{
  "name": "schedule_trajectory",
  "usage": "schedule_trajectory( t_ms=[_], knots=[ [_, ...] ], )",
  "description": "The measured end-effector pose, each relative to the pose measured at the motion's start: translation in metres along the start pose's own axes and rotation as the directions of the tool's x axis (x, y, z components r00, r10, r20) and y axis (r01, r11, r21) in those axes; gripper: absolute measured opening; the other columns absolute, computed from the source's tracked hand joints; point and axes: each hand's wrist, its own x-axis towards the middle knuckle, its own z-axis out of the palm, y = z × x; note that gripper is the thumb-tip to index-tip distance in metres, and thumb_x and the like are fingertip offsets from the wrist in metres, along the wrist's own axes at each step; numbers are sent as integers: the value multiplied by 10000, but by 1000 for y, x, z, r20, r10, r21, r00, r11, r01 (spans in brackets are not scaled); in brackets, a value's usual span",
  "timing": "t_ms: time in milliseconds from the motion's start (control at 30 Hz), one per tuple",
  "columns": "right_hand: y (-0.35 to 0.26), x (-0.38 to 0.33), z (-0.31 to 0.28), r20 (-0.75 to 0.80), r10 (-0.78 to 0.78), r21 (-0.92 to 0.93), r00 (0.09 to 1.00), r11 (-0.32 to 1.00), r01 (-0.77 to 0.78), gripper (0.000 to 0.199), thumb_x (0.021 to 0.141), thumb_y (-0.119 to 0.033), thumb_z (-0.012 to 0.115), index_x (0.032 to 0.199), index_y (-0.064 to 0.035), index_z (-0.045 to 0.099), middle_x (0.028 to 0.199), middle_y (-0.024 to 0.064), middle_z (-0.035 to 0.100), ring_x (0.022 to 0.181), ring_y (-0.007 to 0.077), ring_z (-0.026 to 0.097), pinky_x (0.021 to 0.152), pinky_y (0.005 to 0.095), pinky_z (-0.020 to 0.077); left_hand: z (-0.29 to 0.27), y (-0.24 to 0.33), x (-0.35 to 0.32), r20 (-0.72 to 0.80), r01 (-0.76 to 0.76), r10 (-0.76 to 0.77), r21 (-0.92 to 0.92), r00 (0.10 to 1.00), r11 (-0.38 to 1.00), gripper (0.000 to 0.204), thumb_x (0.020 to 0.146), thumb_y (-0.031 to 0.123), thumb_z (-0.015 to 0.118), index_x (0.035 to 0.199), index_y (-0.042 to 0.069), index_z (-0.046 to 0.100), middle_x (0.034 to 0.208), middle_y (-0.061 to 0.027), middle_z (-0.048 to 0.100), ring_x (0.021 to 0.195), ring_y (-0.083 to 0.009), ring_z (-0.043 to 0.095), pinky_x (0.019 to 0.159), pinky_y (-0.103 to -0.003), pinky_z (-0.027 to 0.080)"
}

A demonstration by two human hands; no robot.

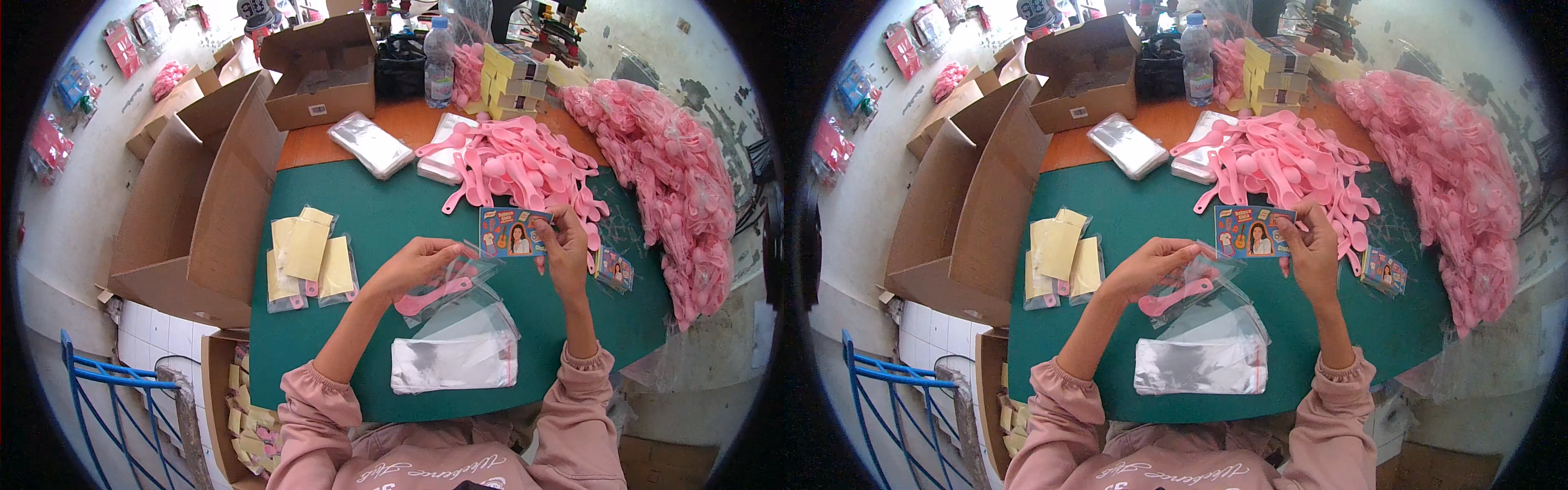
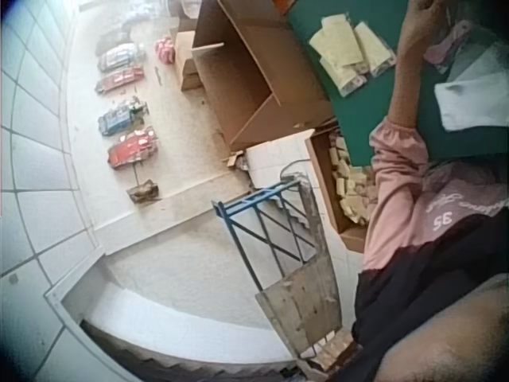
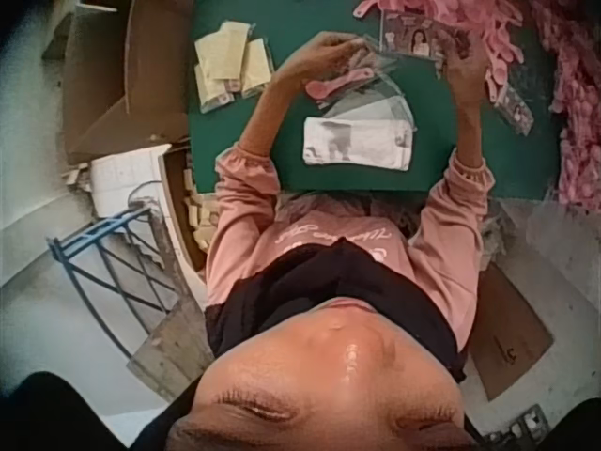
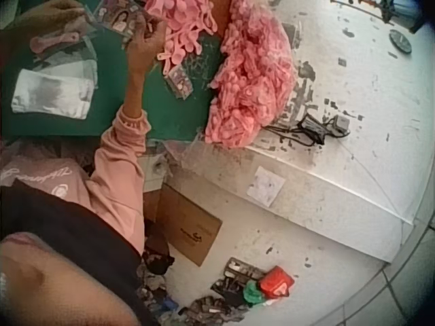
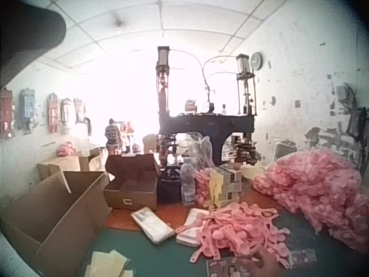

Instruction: The person repeatedly picks up pink plastic spoons and small yellow cards, places them into clear plastic bags, and sets the sealed packages on the table. The process is repeated multiple times with items taken from a large pile on the table.

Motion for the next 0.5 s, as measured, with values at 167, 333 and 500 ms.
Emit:
schedule_trajectory(
  t_ms=[167, 333, 500],
  knots=[
    [5, -1, -2, -26, 15, -89, 1000, 996, -17, 127, 858, -126, 556, 891, -40, 468, 781, 31, 556, 406, 39, 436, 319, 181, 318, 0, 3, -1, -3, 13, -13, 25, 1000, 1000, 319, 921, 285, 444, 1046, 32, 594, 847, -25, 635, 511, -1, 348, 429, -144, 279],
    [10, -1, -2, -38, 56, -44, 998, 997, -58, 134, 855, -136, 562, 902, -44, 477, 749, 18, 547, 406, 22, 412, 316, 167, 314, 2, 3, -1, 18, -12, 11, 41, 1000, 999, 326, 921, 295, 447, 1041, 32, 597, 746, 14, 592, 503, -7, 323, 426, -150, 268],
    [3, -8, 0, 31, 36, -132, 999, 991, -32, 126, 855, -136, 563, 907, -47, 491, 756, 34, 578, 432, 23, 430, 345, 176, 317, -4, -8, 4, -46, 14, -11, 73, 999, 997, 352, 915, 322, 453, 1034, 23, 595, 812, -17, 604, 619, -21, 482, 480, -157, 349]
  ],
)
